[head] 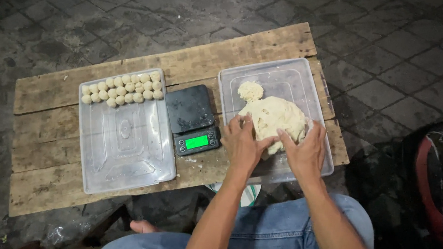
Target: Weighing small portions of dough on a digital scale and rolling them into uniform balls by hand.
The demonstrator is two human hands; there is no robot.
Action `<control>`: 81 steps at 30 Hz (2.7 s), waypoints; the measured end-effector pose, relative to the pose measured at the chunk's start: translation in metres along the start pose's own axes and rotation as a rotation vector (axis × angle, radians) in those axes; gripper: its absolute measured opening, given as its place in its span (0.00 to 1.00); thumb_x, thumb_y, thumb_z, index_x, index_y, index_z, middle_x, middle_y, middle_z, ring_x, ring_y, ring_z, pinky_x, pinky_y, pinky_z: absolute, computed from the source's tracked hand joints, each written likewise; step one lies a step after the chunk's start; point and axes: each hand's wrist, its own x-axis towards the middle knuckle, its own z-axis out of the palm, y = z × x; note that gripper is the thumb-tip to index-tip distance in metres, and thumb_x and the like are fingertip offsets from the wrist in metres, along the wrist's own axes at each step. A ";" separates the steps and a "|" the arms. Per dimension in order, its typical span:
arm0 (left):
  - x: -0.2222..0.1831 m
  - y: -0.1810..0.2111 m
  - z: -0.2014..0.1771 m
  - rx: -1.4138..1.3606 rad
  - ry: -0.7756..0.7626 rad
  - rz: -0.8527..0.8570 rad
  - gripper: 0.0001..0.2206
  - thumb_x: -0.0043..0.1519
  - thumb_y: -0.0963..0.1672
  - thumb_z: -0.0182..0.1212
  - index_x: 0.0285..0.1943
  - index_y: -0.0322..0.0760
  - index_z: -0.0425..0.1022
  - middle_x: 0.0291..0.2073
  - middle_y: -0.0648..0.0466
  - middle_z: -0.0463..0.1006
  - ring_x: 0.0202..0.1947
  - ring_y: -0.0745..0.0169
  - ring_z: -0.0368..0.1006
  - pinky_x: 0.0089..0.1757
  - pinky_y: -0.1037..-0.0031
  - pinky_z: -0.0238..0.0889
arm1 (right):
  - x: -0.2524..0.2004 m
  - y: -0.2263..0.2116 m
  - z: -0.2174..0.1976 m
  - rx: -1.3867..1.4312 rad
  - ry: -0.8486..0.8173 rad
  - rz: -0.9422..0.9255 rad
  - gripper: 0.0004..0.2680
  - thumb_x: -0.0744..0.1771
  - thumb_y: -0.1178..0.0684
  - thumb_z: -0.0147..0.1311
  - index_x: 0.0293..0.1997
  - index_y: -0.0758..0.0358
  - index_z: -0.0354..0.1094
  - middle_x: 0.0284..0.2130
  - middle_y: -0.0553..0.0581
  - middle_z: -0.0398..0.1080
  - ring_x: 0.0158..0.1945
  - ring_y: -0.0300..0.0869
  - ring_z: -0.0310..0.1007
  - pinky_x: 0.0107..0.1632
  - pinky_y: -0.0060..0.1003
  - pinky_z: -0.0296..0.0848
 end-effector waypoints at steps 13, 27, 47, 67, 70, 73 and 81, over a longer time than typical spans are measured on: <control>0.010 -0.032 0.056 0.135 0.306 0.175 0.19 0.66 0.53 0.53 0.56 0.39 0.80 0.50 0.53 0.74 0.53 0.52 0.64 0.50 0.54 0.55 | 0.019 0.033 0.030 -0.105 -0.029 -0.090 0.20 0.62 0.40 0.70 0.53 0.61 0.77 0.47 0.62 0.75 0.49 0.60 0.76 0.50 0.53 0.73; -0.027 -0.034 0.053 0.551 0.292 0.446 0.41 0.56 0.49 0.72 0.78 0.37 0.55 0.68 0.36 0.60 0.61 0.41 0.62 0.47 0.58 0.68 | 0.002 0.028 0.015 -0.214 -0.072 -0.217 0.21 0.65 0.37 0.62 0.54 0.65 0.77 0.54 0.65 0.72 0.55 0.62 0.73 0.55 0.52 0.71; 0.037 0.031 -0.024 -0.035 -0.185 -0.144 0.27 0.49 0.55 0.77 0.56 0.46 0.82 0.47 0.46 0.83 0.54 0.38 0.78 0.53 0.52 0.70 | -0.021 -0.002 -0.008 -0.557 0.082 -0.454 0.20 0.66 0.37 0.59 0.54 0.65 0.76 0.54 0.64 0.73 0.43 0.55 0.78 0.44 0.48 0.73; -0.073 0.026 -0.004 -0.559 0.400 0.089 0.19 0.70 0.42 0.52 0.68 0.24 0.70 0.58 0.31 0.76 0.59 0.34 0.71 0.54 0.50 0.71 | 0.057 0.044 0.057 0.288 -0.066 -0.545 0.19 0.60 0.43 0.74 0.52 0.57 0.78 0.50 0.57 0.76 0.56 0.52 0.76 0.60 0.43 0.71; -0.072 0.020 0.016 -0.461 0.507 0.114 0.24 0.71 0.45 0.53 0.73 0.24 0.59 0.65 0.30 0.62 0.65 0.29 0.56 0.58 0.44 0.54 | 0.053 0.052 0.062 0.427 -0.097 -0.421 0.14 0.60 0.50 0.75 0.48 0.58 0.79 0.48 0.57 0.78 0.54 0.49 0.77 0.59 0.40 0.72; -0.038 0.014 0.038 -0.457 0.432 0.039 0.36 0.70 0.53 0.53 0.78 0.22 0.48 0.73 0.23 0.48 0.72 0.16 0.41 0.66 0.35 0.36 | 0.056 0.054 0.064 0.513 -0.123 -0.302 0.12 0.61 0.53 0.75 0.45 0.59 0.79 0.47 0.57 0.78 0.53 0.47 0.78 0.58 0.39 0.73; 0.018 0.020 0.109 -0.088 0.934 0.134 0.18 0.63 0.53 0.63 0.57 0.46 0.79 0.51 0.49 0.75 0.51 0.46 0.71 0.51 0.59 0.62 | 0.053 0.059 0.067 0.436 -0.064 -0.275 0.09 0.65 0.51 0.70 0.46 0.59 0.79 0.44 0.57 0.78 0.49 0.49 0.79 0.53 0.41 0.73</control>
